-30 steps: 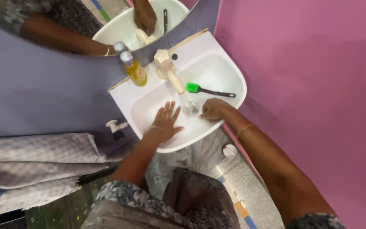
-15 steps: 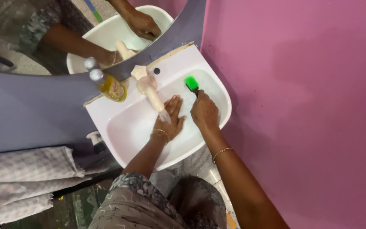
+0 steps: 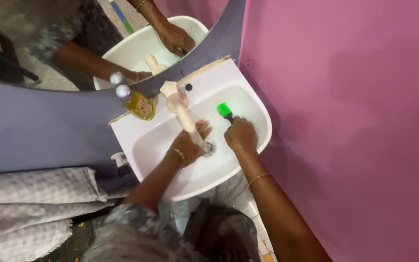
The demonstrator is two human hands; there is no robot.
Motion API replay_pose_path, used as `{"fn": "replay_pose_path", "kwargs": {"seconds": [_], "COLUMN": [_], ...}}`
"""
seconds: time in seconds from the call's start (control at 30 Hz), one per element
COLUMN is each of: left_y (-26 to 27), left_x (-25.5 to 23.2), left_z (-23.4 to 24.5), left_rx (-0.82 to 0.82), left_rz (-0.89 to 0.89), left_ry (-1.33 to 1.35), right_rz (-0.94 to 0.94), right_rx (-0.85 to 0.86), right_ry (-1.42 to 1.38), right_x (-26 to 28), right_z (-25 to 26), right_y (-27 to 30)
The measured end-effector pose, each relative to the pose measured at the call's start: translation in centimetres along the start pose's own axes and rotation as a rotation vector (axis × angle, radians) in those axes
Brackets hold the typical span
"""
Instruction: The person scrubs a white bathroom sink with a green brush, rinses the brush under running water, and wipes the sink basin and faucet area. The person also handles a bottle of liquid soap and a drain stopper during the cleaning process.
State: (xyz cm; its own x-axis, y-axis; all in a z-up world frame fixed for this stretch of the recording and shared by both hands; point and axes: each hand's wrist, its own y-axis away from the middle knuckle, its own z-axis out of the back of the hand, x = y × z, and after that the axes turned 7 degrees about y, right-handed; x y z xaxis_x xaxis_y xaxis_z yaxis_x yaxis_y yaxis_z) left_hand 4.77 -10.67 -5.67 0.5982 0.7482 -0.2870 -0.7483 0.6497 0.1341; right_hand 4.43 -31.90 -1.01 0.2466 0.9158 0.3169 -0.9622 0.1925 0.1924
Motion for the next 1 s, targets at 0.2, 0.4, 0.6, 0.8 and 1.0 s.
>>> {"fn": "replay_pose_path", "kwargs": {"seconds": [0.2,0.4,0.6,0.8,1.0], "left_y": [7.6,3.4,-5.8,-7.9,0.4], "left_x": [-0.4,-3.3,-6.3,-1.9,4.6], "left_z": [-2.1,-0.9,-2.6,-0.9,3.1], "left_rx": [-0.191,0.086,0.036,-0.047,0.011], "left_rz": [0.197,0.183,0.0,-0.074,-0.066], "left_ry": [-0.113,-0.017,0.027,-0.089,-0.495], "right_rz": [-0.042,-0.042,0.023,0.08,0.067], "right_rx": [0.274,0.079,0.016,-0.177,-0.189], "right_ry": [-0.064,-0.162,-0.115,-0.181,-0.149], "right_x": [0.4,0.4,0.2,-0.4,-0.3], "right_z": [0.2,0.7,0.8,0.4,0.1], "right_y": [0.2,-0.2,-0.4,-0.1,-0.5]}}
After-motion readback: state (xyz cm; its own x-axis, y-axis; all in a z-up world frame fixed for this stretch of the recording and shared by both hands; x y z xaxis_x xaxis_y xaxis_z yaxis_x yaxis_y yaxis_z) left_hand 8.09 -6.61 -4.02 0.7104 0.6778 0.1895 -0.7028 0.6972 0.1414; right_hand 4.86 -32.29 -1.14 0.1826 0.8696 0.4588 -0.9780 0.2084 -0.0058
